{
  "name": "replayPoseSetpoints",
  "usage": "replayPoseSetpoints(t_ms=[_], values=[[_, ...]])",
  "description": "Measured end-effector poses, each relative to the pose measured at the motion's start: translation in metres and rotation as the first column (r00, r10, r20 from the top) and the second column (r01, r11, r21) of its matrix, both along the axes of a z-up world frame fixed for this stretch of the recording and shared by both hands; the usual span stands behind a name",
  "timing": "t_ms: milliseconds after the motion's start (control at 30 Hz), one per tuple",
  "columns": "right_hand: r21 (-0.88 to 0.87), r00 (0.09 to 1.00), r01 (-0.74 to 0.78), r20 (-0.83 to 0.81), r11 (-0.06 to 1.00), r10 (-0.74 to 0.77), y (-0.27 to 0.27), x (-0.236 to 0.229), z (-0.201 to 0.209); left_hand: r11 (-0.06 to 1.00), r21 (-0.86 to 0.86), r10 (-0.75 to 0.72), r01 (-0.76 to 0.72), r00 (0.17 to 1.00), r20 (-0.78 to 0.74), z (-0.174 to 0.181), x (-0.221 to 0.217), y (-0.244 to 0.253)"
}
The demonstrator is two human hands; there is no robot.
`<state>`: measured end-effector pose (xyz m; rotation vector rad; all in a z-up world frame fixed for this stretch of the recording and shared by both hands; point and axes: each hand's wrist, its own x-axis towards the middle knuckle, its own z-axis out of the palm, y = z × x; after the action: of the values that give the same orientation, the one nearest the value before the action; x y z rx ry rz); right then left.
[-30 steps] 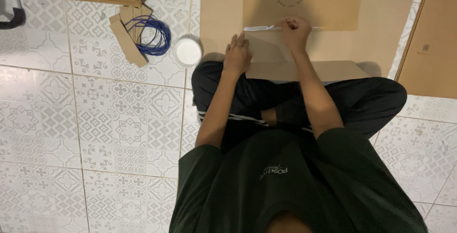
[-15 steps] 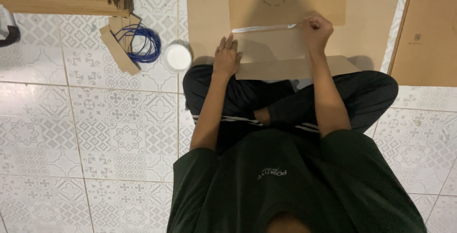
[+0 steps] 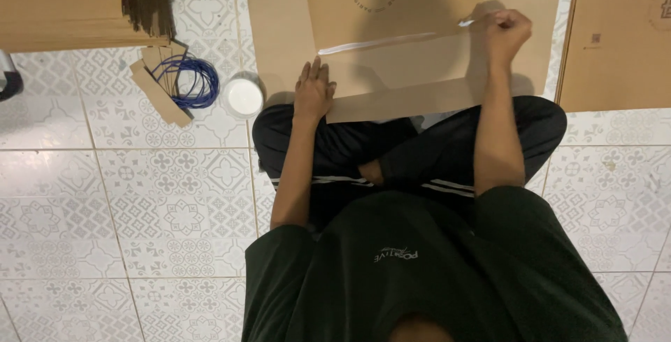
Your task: Assembling cardboard pieces by applying glue to the edges with an applicator and folding them into shape.
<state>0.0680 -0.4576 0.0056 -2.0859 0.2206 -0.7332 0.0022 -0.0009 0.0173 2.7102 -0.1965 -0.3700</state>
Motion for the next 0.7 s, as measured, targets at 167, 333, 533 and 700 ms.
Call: replayPoseSetpoints(t_ms=[167, 333, 533, 700], values=[[0.023, 0.989, -0.136, -0.057, 0.990, 0.137, 0.000, 0.003, 0.039, 1.000, -0.003, 0.002, -0.002, 1.000, -0.015, 0.011, 0.001, -0.004], [0.175, 0.925, -0.374, -0.004, 0.911, 0.381, 0.069, 0.009, 0.041, 0.984, -0.173, 0.050, -0.031, 0.993, 0.107, 0.027, 0.008, -0.004], [0.593, 0.846, -0.216, -0.283, 0.776, 0.452, 0.169, 0.007, 0.045, 0.808, -0.578, 0.336, -0.111, 0.894, 0.298, 0.004, 0.028, 0.007], [0.781, 0.840, -0.005, -0.336, 0.625, 0.427, 0.211, 0.006, 0.054, 0.565, -0.726, 0.461, -0.393, 0.880, -0.117, -0.020, 0.037, 0.009]])
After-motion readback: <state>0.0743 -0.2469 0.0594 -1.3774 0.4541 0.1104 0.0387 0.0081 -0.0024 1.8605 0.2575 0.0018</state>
